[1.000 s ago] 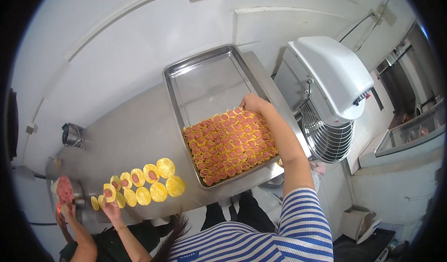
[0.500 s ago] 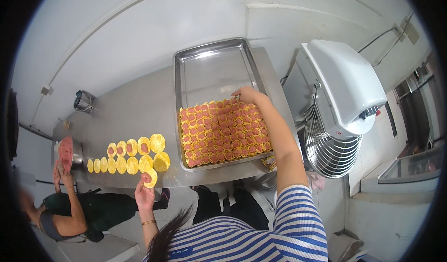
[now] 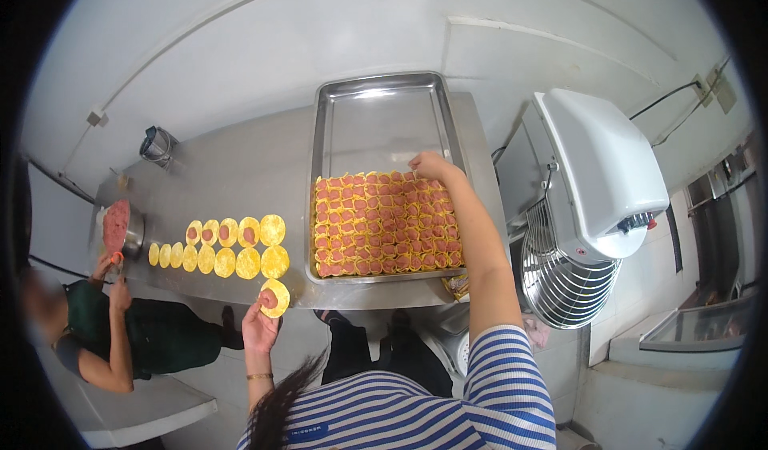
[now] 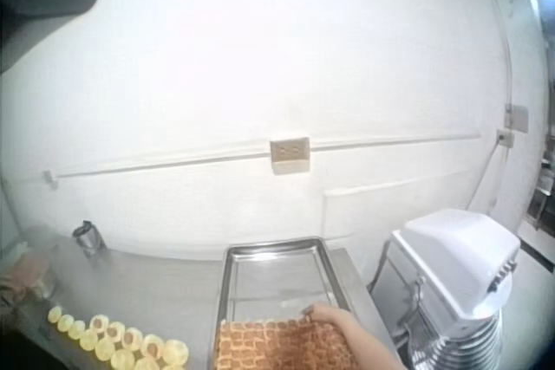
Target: The person folds yellow dough circles filled with pink meat into small pastries and places them onto a metal tray. Another person at the same counter prepares the dough circles by adding filling. The assembled pastries accumulate in neat rows on the tray.
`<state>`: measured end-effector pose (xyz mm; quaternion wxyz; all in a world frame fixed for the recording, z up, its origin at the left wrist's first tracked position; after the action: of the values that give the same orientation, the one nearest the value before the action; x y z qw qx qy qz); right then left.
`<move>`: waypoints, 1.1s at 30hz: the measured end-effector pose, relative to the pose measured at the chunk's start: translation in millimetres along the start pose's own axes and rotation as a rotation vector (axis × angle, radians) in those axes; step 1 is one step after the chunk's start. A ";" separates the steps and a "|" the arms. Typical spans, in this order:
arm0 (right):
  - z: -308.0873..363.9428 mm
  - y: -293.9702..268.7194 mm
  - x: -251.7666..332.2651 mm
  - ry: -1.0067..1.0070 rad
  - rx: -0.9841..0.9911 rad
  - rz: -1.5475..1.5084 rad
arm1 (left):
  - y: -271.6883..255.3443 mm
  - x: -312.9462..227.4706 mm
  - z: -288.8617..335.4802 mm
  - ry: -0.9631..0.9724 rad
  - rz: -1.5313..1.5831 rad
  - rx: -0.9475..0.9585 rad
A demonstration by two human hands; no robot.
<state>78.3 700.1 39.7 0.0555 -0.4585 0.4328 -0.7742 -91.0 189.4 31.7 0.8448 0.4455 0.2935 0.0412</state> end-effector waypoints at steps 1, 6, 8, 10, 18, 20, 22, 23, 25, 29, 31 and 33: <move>-0.3 2.4 0.4 -0.030 0.042 0.049 | -1.1 1.1 0.9 0.003 -0.009 -0.022; 4.8 6.5 -7.3 0.066 0.148 0.120 | 7.7 11.7 0.0 -0.021 -0.052 0.003; 6.1 5.3 -5.6 0.034 0.110 0.123 | 10.0 20.0 -0.3 -0.051 -0.069 -0.027; 6.3 2.1 -3.3 -0.019 0.032 0.075 | 17.7 29.0 -2.0 -0.085 -0.068 0.008; 5.9 1.6 -5.2 -0.034 0.041 0.159 | 34.1 52.6 -4.4 -0.193 -0.113 0.065; 6.4 1.9 -8.5 -0.022 0.028 0.151 | 33.7 54.1 -3.9 -0.194 -0.144 0.033; 7.9 1.1 -10.0 -0.042 -0.001 0.158 | 35.6 56.4 -3.4 -0.200 -0.157 0.020; 8.9 -0.6 -8.8 -0.052 -0.018 0.169 | 38.0 57.1 -3.1 -0.197 -0.167 0.033; 19.1 -14.5 3.3 -0.132 -0.203 0.207 | 39.3 58.8 -2.4 -0.223 -0.156 -0.001; 68.7 -14.6 45.2 -0.105 -0.318 -0.051 | 52.4 61.4 -1.3 -0.201 -0.146 0.074; 112.8 33.1 68.3 0.044 -0.033 -0.288 | 58.9 67.5 -0.6 -0.211 -0.175 0.099; 165.6 98.8 109.9 -0.001 0.307 -0.641 | 65.8 74.2 -1.0 -0.221 -0.204 0.134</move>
<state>110.1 483.2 75.2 -0.1219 -0.5575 0.1456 -0.8081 -17.8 254.2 48.4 0.8400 0.4707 0.2447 -0.1139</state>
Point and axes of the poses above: each hand's wrist, its own z-axis away from the middle knuckle, its own y-axis out of the palm, x = y × z, the point moved 7 cm from there along -z, towards the middle knuckle, and after that the axes turned 2 degrees about x, right-handed, at the moved point
